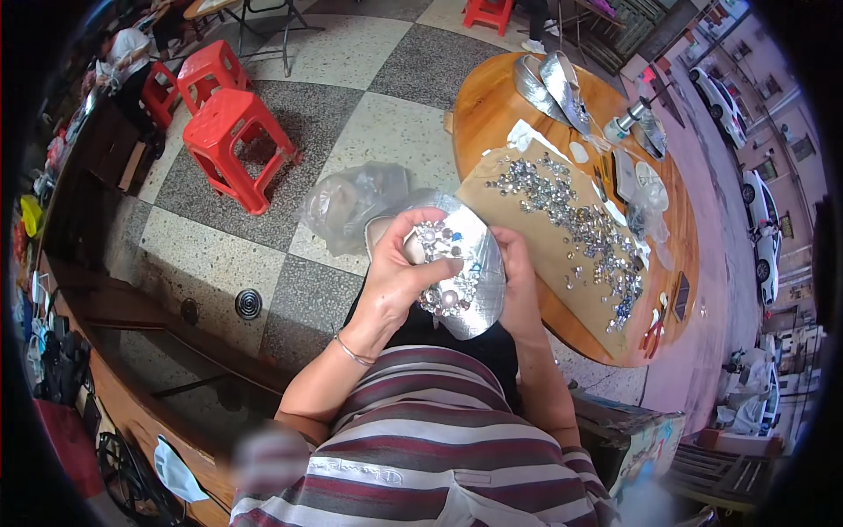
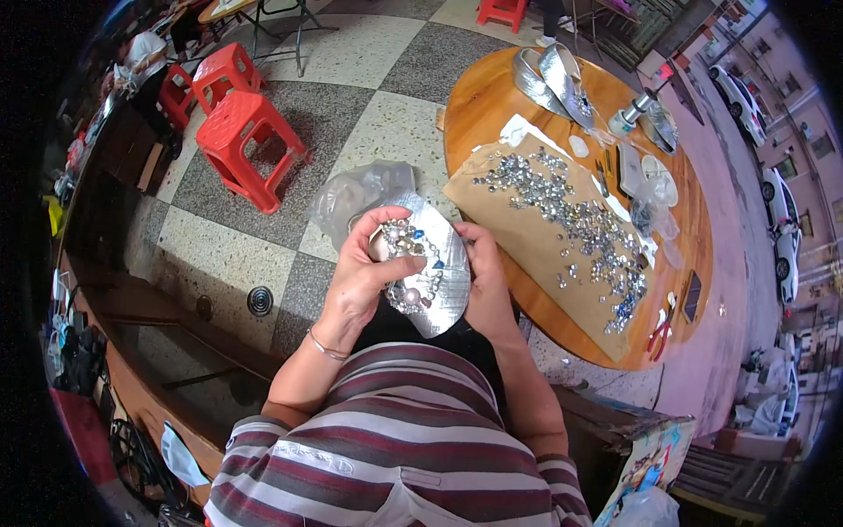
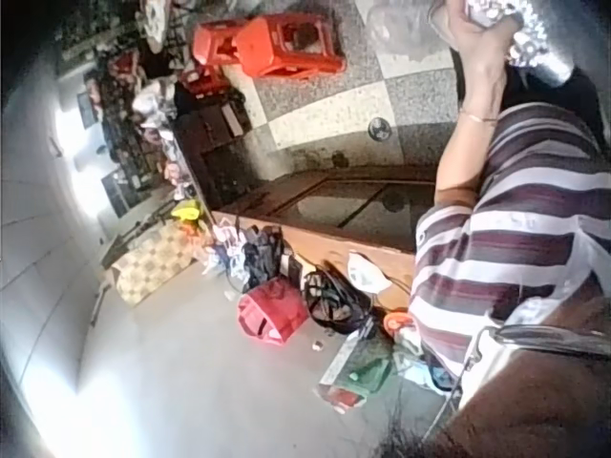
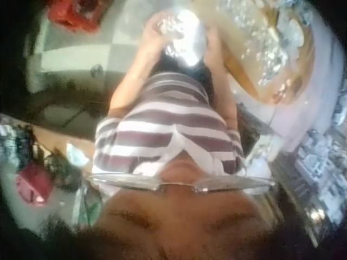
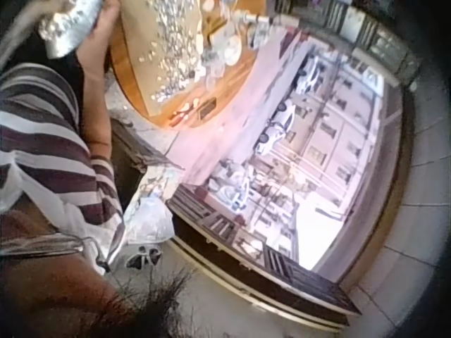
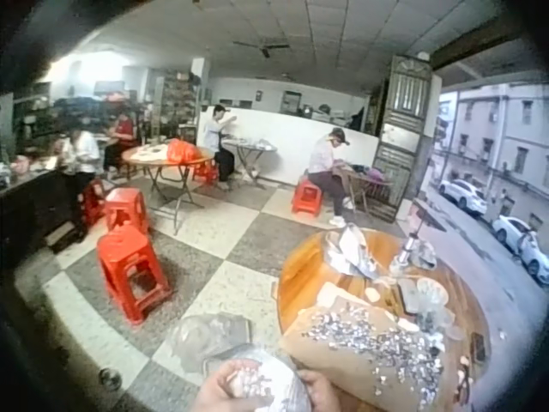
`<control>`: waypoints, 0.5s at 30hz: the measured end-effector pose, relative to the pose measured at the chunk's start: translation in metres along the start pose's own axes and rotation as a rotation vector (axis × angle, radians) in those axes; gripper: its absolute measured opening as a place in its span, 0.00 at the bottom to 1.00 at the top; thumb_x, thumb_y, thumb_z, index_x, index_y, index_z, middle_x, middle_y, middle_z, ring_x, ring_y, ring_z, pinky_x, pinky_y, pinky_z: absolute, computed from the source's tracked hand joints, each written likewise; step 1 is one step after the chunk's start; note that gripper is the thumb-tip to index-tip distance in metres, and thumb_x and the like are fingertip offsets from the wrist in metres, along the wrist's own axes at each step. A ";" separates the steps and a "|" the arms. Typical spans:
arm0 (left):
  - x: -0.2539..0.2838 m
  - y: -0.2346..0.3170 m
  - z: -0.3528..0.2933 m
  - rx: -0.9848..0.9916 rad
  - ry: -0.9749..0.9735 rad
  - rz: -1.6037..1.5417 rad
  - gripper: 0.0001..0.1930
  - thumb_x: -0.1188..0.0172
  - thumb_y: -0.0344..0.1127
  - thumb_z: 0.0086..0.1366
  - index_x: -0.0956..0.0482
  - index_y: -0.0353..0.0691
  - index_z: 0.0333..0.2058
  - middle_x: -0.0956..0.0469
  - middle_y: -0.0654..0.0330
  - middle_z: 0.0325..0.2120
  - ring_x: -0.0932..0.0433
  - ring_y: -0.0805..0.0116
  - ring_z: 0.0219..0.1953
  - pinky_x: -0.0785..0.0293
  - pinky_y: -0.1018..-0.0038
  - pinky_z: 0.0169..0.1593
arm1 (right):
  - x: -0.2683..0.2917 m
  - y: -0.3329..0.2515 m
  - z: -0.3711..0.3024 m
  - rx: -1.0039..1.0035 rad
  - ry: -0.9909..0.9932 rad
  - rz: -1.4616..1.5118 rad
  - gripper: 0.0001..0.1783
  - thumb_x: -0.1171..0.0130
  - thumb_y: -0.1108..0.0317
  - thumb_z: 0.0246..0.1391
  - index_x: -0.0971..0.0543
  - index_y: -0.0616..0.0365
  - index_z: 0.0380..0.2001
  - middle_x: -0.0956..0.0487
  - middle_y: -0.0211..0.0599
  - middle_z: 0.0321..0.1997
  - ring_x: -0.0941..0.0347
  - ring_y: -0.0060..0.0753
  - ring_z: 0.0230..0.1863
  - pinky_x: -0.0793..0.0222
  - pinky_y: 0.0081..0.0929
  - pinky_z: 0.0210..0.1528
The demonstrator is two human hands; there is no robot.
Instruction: Applying decorative rhinestones and ornaments to the surface of high-heeled shoes.
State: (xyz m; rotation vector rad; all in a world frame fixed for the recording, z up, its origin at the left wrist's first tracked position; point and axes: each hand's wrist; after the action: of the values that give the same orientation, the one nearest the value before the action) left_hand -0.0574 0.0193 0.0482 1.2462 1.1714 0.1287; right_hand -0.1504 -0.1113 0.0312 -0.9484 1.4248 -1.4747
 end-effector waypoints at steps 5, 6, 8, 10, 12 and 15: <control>-0.008 -0.010 -0.001 0.022 -0.003 0.005 0.27 0.40 0.13 0.45 0.33 0.37 0.46 0.25 0.60 0.33 0.24 0.74 0.36 0.26 0.78 0.39 | 0.008 -0.002 -0.008 0.136 0.021 -0.219 0.27 0.43 0.77 0.48 0.38 0.62 0.52 0.29 0.36 0.45 0.33 0.23 0.46 0.37 0.21 0.46; -0.007 -0.010 -0.001 0.026 -0.006 0.010 0.27 0.40 0.13 0.45 0.33 0.37 0.46 0.25 0.60 0.33 0.24 0.74 0.36 0.26 0.78 0.39 | 0.011 -0.001 -0.008 0.133 0.026 -0.266 0.24 0.44 0.77 0.48 0.35 0.62 0.51 0.29 0.34 0.43 0.32 0.23 0.44 0.36 0.20 0.45; -0.006 -0.009 0.000 0.029 -0.028 0.047 0.28 0.40 0.13 0.45 0.34 0.37 0.47 0.25 0.61 0.34 0.25 0.75 0.36 0.26 0.79 0.39 | 0.024 -0.013 -0.006 0.127 0.076 -0.384 0.22 0.44 0.78 0.48 0.33 0.62 0.49 0.29 0.34 0.42 0.32 0.22 0.43 0.36 0.20 0.44; -0.006 -0.010 0.000 0.036 -0.041 0.068 0.29 0.40 0.13 0.45 0.34 0.37 0.47 0.25 0.61 0.34 0.25 0.75 0.36 0.26 0.79 0.39 | 0.037 -0.028 -0.003 0.112 0.165 -0.624 0.19 0.45 0.80 0.47 0.28 0.61 0.46 0.28 0.33 0.40 0.33 0.21 0.40 0.36 0.21 0.42; -0.006 -0.015 0.000 -0.008 -0.079 0.139 0.30 0.40 0.13 0.45 0.35 0.37 0.48 0.26 0.61 0.34 0.26 0.76 0.36 0.27 0.80 0.40 | 0.037 -0.032 -0.003 0.207 0.095 -0.668 0.18 0.44 0.80 0.47 0.27 0.61 0.44 0.28 0.33 0.39 0.33 0.21 0.40 0.36 0.21 0.41; -0.012 -0.019 -0.002 -0.027 -0.098 0.188 0.30 0.39 0.13 0.44 0.35 0.37 0.48 0.26 0.62 0.35 0.26 0.77 0.36 0.27 0.80 0.40 | 0.040 -0.030 -0.003 0.403 -0.059 -0.750 0.16 0.43 0.80 0.47 0.24 0.60 0.42 0.28 0.33 0.38 0.33 0.21 0.38 0.36 0.21 0.37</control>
State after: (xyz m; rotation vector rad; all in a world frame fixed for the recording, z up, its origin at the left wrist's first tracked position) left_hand -0.0739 0.0058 0.0413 1.3231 0.9643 0.2194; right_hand -0.1694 -0.1485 0.0594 -1.3142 0.6853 -2.1438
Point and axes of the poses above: each hand's wrist, its own z-axis towards the middle knuckle, its own x-axis out of the back of the hand, y = z × x
